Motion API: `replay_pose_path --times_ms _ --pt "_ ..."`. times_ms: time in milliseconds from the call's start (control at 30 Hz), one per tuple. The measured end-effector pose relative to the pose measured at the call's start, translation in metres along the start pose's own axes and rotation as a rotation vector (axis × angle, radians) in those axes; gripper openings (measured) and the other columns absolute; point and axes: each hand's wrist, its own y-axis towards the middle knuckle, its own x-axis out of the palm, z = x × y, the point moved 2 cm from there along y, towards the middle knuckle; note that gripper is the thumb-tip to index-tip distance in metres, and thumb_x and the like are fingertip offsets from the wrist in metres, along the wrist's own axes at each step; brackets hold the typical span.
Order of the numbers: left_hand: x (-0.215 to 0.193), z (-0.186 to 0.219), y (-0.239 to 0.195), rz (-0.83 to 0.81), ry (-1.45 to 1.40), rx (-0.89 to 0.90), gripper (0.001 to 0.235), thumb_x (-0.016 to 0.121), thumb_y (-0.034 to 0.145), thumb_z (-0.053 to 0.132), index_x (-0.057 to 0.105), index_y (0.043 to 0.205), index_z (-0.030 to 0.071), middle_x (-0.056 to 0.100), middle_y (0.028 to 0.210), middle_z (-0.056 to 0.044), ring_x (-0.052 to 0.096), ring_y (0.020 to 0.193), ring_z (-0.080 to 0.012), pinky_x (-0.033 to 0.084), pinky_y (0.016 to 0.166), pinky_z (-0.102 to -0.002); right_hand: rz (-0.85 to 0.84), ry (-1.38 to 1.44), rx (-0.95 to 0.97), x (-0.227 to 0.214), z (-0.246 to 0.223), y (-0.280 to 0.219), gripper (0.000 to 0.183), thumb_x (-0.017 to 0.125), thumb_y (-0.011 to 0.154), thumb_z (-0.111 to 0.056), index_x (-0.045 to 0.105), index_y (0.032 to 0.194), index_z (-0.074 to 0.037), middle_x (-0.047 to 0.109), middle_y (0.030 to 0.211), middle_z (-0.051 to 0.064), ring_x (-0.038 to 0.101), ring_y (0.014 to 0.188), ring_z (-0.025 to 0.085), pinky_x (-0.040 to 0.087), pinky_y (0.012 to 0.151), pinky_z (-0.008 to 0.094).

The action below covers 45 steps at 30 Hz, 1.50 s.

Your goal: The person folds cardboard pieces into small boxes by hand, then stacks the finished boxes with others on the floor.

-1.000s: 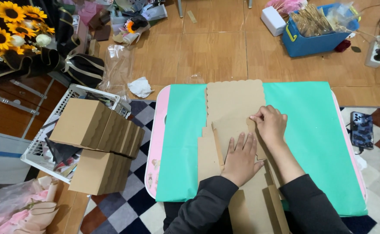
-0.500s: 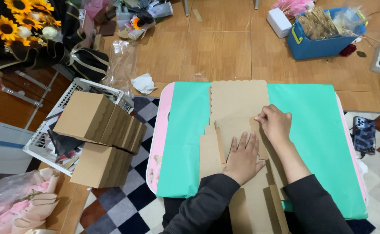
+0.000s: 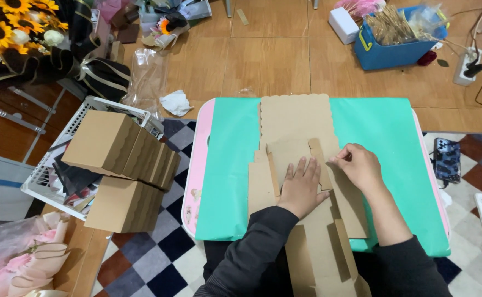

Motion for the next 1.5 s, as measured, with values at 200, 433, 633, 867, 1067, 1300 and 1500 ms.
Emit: replay_pose_path --times_ms 200,433,633,867,1067,1300,1500 --pt "-0.019 0.004 -0.011 0.123 -0.105 0.019 0.079 0.053 0.102 0.045 0.028 0.161 -0.001 0.027 0.168 -0.024 0.025 0.156 -0.0404 0.014 0.126 -0.063 0.024 0.086 0.011 0.001 -0.027 -0.016 0.039 0.072 0.096 -0.040 0.063 0.129 -0.020 0.072 0.103 0.006 0.072 0.101 0.029 0.055 0.087 0.046" --pt "-0.065 0.012 -0.099 0.373 -0.320 -0.086 0.061 0.061 0.101 0.032 0.050 0.148 -0.006 0.041 0.156 -0.032 0.034 0.150 -0.0473 0.026 0.121 -0.062 -0.123 -0.053 0.063 0.010 -0.072 0.015 0.065 0.068 0.093 -0.051 0.054 0.141 -0.009 0.069 0.123 0.016 0.067 0.118 0.038 0.053 0.094 0.055" --pt "-0.040 -0.012 -0.114 0.273 -0.402 -0.263 0.060 0.058 0.101 0.047 0.064 0.138 0.001 0.038 0.157 -0.027 0.047 0.135 -0.0432 0.045 0.106 -0.056 0.054 0.031 -0.068 0.058 0.010 0.068 0.028 0.066 0.099 -0.027 0.074 0.120 -0.011 0.076 0.102 0.011 0.073 0.102 0.036 0.059 0.083 0.048" --pt "-0.049 -0.037 -0.099 0.418 -0.614 -0.292 0.066 0.059 0.102 0.021 0.034 0.156 -0.008 0.026 0.160 -0.034 0.052 0.130 -0.0530 0.053 0.103 -0.058 0.122 0.333 -0.157 -0.002 -0.014 0.005 0.053 0.071 0.102 -0.020 0.052 0.146 0.004 0.064 0.124 0.026 0.067 0.108 0.041 0.057 0.087 0.049" --pt "-0.076 -0.012 -0.148 0.380 -0.622 -0.358 0.112 0.072 0.088 0.056 0.015 0.161 -0.006 0.033 0.156 -0.036 0.047 0.136 -0.0541 0.048 0.106 -0.060 0.031 0.220 -0.150 -0.056 -0.053 -0.141 0.066 0.076 0.093 -0.031 0.052 0.147 -0.003 0.057 0.120 0.016 0.067 0.104 0.032 0.055 0.087 0.044" --pt "0.008 0.005 -0.167 0.511 -0.403 -0.140 0.072 0.067 0.096 0.020 0.032 0.155 -0.003 0.052 0.147 -0.034 0.056 0.133 -0.0436 0.056 0.096 -0.047 -0.586 0.168 0.226 -0.057 -0.080 -0.207 0.110 0.077 0.083 -0.040 0.004 0.165 -0.025 0.012 0.174 -0.009 0.023 0.158 0.013 0.032 0.123 0.040" --pt "-0.014 -0.025 -0.174 0.363 -0.770 -0.239 0.068 0.045 0.101 0.010 0.022 0.165 0.011 0.050 0.073 -0.011 0.047 0.061 -0.0272 0.041 0.058 -0.041 -0.273 0.409 0.349 -0.080 -0.054 -0.199 0.076 0.054 0.090 -0.008 0.039 0.161 -0.031 0.073 0.136 0.007 0.070 0.111 0.016 0.047 0.094 0.029"
